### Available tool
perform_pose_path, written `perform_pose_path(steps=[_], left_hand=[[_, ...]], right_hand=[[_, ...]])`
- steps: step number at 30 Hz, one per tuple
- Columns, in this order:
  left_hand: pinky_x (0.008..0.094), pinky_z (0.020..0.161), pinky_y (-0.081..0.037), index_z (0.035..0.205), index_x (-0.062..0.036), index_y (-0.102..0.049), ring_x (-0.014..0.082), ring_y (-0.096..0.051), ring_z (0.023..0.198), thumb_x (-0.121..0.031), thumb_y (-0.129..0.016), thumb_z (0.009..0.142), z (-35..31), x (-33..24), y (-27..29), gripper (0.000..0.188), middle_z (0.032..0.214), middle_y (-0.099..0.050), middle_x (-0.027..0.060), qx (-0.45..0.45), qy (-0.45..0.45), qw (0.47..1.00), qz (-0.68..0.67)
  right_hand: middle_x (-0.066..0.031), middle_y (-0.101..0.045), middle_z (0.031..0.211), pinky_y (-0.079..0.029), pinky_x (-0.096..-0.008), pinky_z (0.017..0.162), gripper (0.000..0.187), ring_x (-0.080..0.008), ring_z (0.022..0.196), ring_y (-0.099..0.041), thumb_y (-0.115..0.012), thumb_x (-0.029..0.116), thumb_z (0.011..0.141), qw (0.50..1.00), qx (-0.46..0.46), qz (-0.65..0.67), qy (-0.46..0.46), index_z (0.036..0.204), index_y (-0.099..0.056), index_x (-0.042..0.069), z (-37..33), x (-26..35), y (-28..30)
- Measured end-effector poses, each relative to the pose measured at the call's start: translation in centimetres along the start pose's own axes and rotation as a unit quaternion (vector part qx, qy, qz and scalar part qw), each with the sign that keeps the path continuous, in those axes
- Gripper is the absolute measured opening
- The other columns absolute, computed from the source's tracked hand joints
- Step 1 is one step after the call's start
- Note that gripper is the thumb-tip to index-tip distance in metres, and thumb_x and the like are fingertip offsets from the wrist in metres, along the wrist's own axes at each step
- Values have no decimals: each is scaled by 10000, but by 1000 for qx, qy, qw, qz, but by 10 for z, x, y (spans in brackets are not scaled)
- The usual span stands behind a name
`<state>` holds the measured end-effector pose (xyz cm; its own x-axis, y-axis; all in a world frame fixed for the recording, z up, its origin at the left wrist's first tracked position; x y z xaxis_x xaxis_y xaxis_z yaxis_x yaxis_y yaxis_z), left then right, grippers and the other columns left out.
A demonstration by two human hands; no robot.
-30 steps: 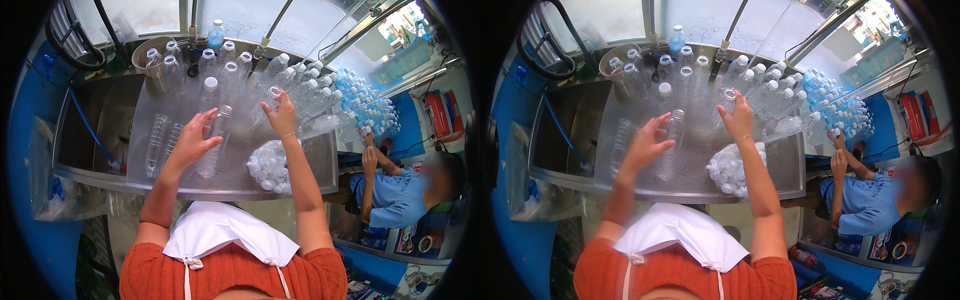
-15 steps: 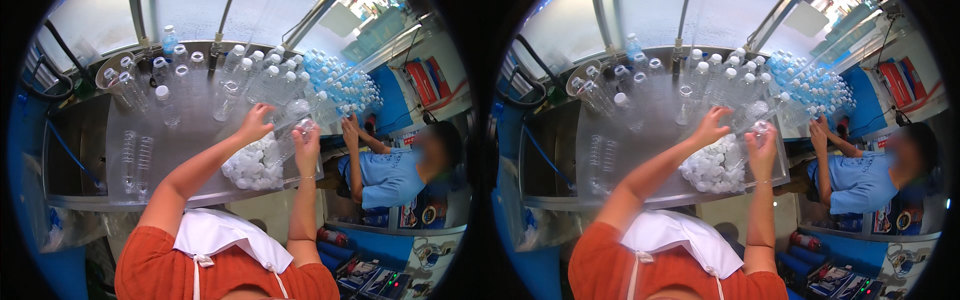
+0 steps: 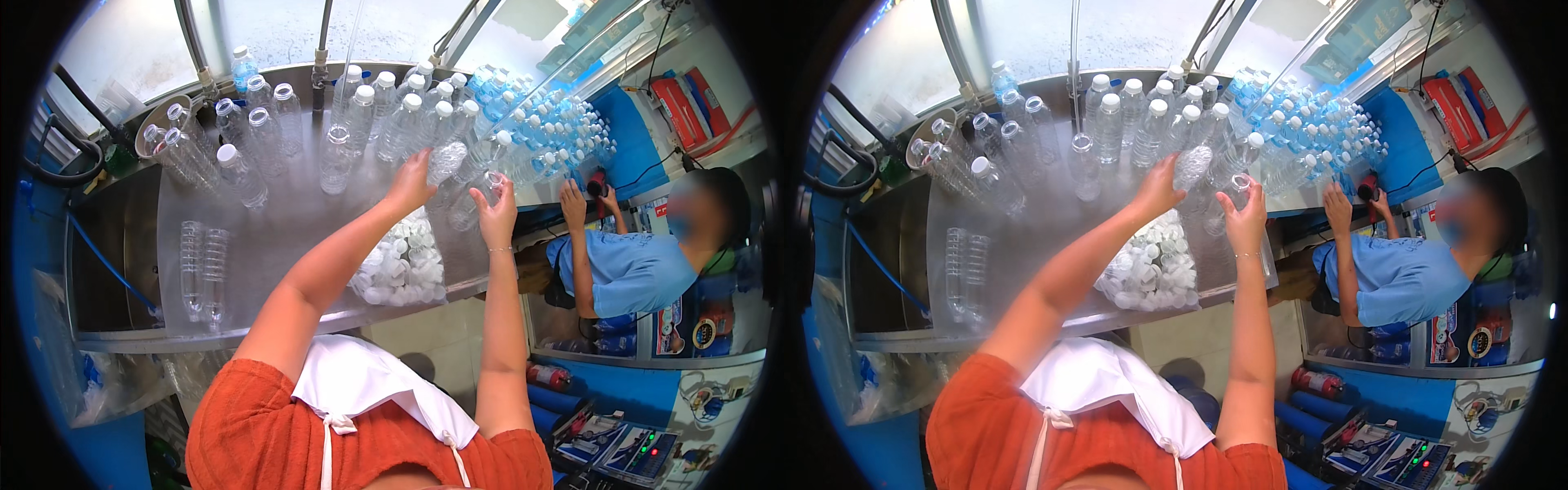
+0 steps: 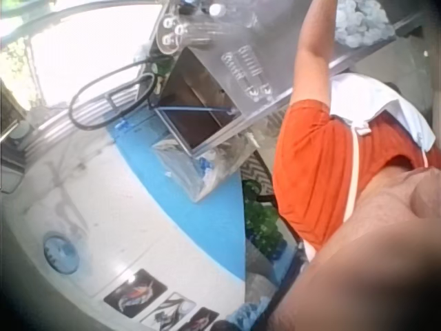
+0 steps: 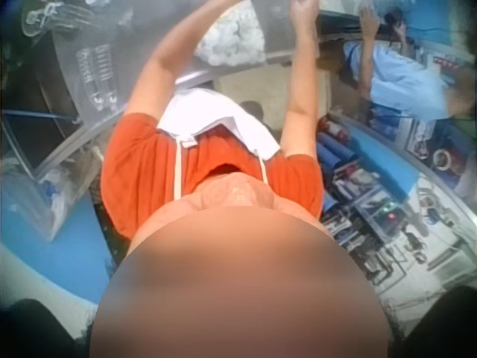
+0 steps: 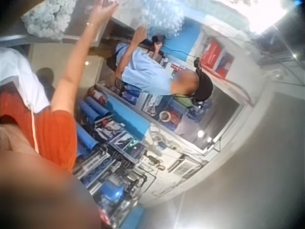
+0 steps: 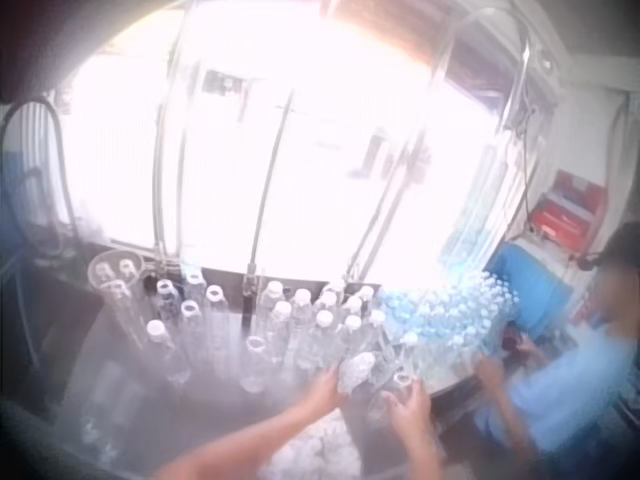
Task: The person repeatedly picks empty plastic bottles from a tray, retrieves white caps from a bag, and screws the caps onto the bottles. Capped bottles are placed back on the tray. The process is repeated continuously throughout the clip.
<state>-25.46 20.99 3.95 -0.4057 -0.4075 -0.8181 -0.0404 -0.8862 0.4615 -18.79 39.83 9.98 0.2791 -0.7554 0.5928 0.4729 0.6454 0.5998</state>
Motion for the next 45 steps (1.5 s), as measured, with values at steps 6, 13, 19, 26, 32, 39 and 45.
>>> perform_pose_path(steps=[6,13,19,26,32,39,45], left_hand=[[437,964,-458,1386,-17,-362,421,-541,1138,-92,-763,677,6,-7,4,818,1271,-520,265,55,34,998,27],[425,1041,-392,1391,64,-324,408,-460,1259,-134,-794,701,-24,36,48,858,1344,-461,279,-138,63,988,27],[450,990,-410,1356,52,-354,442,-509,1127,-143,-763,748,-45,38,50,758,1283,-483,270,-141,150,976,69],[413,818,-454,881,-9,-642,330,-546,914,-66,-681,710,-109,-4,17,184,893,-583,130,105,-56,980,159],[440,719,-492,731,-50,-683,345,-594,861,-69,-665,662,-105,4,-8,73,845,-619,147,130,-90,949,274],[381,699,-482,808,-47,-636,276,-612,799,-78,-625,716,-104,16,20,97,839,-612,130,93,148,983,-47],[316,601,-460,781,-19,-569,222,-589,634,-58,-605,726,-112,-12,67,76,818,-617,105,-86,44,994,-55]], right_hand=[[-134,-623,1109,-502,-355,812,612,-242,945,-630,-789,331,792,995,46,14,-88,1235,-485,39,15,5,-17],[-164,-612,1144,-536,-365,768,593,-269,989,-654,-764,301,818,996,67,61,-2,1254,-457,43,35,25,-55],[-179,-604,1160,-561,-358,751,575,-274,972,-661,-755,278,827,998,25,55,2,1260,-456,47,45,27,-45],[-146,-613,1166,-568,-349,789,577,-242,1003,-649,-777,239,808,994,37,104,-24,1265,-481,48,47,32,-39],[-144,-643,1073,-553,-325,750,598,-234,935,-660,-789,259,796,997,62,45,29,1280,-490,76,51,37,-39],[-103,-667,901,-505,-229,658,558,-133,735,-652,-698,366,877,954,137,217,-152,1300,-479,75,57,2,-52],[-151,-649,926,-541,-279,616,617,-196,715,-659,-502,519,952,800,232,419,-361,1336,-428,42,29,-36,-86]])
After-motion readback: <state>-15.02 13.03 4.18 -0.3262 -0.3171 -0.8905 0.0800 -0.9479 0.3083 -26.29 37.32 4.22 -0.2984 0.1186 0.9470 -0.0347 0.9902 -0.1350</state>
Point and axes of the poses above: each hand's wrist, its own z-axis towards the middle knuckle, its own y-axis out of the back of the hand, x = y × z, the point moved 4 cm from there along z, towards the middle knuckle
